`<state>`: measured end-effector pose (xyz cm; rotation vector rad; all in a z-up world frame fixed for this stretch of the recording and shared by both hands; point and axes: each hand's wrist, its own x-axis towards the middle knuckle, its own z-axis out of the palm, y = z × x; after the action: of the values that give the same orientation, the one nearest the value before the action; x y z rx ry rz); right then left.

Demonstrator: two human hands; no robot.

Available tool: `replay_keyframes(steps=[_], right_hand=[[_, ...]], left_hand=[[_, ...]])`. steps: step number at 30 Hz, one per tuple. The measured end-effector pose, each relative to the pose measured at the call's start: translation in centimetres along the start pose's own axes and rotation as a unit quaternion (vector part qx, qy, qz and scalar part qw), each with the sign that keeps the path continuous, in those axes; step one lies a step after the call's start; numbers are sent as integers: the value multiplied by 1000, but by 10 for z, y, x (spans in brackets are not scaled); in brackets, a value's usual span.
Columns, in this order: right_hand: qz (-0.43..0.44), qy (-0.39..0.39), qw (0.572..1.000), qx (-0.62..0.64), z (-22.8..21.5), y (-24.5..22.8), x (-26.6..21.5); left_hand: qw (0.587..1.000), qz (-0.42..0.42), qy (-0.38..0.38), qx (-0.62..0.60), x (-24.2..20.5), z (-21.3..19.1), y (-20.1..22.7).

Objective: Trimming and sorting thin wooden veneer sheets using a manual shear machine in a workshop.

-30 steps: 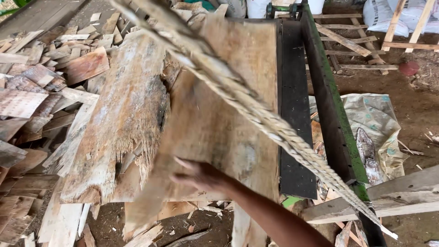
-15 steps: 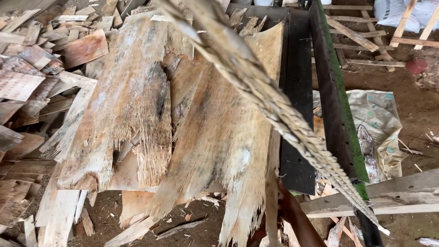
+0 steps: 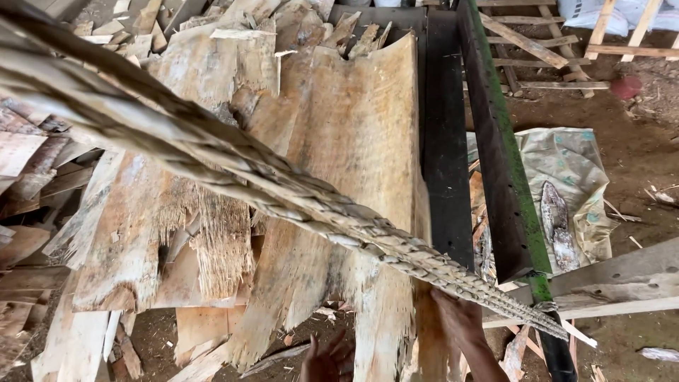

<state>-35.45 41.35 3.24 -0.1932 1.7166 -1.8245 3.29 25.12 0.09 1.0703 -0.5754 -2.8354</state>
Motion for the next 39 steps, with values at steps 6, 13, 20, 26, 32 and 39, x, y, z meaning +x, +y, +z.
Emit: replay_keyframes(steps=[6, 13, 20, 26, 32, 39], right_hand=[[153, -1, 975, -162, 12, -4, -14], [90, 58, 991, -81, -7, 57, -2], [-23, 118, 990, -74, -30, 52, -35], [204, 69, 976, -42, -16, 45, -35], [259, -138, 928, 231, 16, 65, -10], [201, -133, 962, 124, 63, 62, 13]], left_hand=[[994, 15, -27, 106, 65, 69, 64], [994, 81, 1, 74, 99, 114, 75], [923, 143, 196, 297, 113, 98, 54], [987, 81, 131, 43, 91, 123, 76], [991, 75, 105, 26, 46, 143, 103], [999, 47, 4, 6, 49, 102, 106]])
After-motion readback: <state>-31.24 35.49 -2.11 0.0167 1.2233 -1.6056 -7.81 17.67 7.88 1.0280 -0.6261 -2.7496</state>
